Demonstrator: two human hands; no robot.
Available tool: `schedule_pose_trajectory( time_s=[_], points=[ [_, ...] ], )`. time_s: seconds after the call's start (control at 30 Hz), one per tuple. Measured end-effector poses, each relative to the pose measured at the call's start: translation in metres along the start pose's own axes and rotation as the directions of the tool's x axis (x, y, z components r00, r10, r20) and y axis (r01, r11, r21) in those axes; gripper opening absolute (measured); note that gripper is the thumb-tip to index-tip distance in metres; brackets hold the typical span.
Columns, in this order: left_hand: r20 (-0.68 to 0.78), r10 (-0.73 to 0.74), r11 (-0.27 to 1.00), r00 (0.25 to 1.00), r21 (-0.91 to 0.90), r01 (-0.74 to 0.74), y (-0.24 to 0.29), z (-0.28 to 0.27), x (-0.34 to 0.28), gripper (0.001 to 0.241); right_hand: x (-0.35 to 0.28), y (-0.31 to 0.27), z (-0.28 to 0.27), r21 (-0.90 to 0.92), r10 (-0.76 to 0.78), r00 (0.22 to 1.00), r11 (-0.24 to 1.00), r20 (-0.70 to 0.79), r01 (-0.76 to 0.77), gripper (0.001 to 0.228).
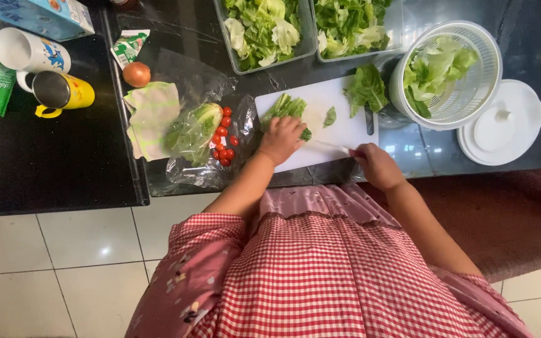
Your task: The person is cutting lettuce on a cutting board and placing it into plastic containers and a salad spinner.
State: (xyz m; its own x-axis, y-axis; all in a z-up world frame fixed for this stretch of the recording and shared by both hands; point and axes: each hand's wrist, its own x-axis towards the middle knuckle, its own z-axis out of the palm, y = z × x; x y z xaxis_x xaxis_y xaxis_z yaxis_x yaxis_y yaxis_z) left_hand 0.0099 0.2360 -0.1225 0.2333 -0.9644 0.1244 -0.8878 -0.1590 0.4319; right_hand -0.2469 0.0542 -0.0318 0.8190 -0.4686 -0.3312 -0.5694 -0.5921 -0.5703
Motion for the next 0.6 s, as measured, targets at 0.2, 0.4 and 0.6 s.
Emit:
schedule_pose_trajectory(
  time_s=[0.2,0.4,0.6],
  points=[
    [-0.033,0.072,0.997,0.997,-0.013,-0.072,0.028,-0.026,0.015,0.008,-0.022,0.020,0.007,0.186,0.051,0.991,0.982,-0.123,-0.028,0.023],
    [-0.401,-0.162,0.937,0.902,-0.349,0.013,-0.028,-0.050,0.057,0.016,-0.024,0.034,0.028,0.336,0.129,0.979,0.939,-0.158,-0.069,0.023],
    [-0.373,-0.437,0.899,0.818,-0.153,0.411,-0.117,-0.099,0.113,0.022,-0.026,0.036,0.030,0.365,0.088,0.982,0.931,-0.169,-0.020,0.022]
  ],
)
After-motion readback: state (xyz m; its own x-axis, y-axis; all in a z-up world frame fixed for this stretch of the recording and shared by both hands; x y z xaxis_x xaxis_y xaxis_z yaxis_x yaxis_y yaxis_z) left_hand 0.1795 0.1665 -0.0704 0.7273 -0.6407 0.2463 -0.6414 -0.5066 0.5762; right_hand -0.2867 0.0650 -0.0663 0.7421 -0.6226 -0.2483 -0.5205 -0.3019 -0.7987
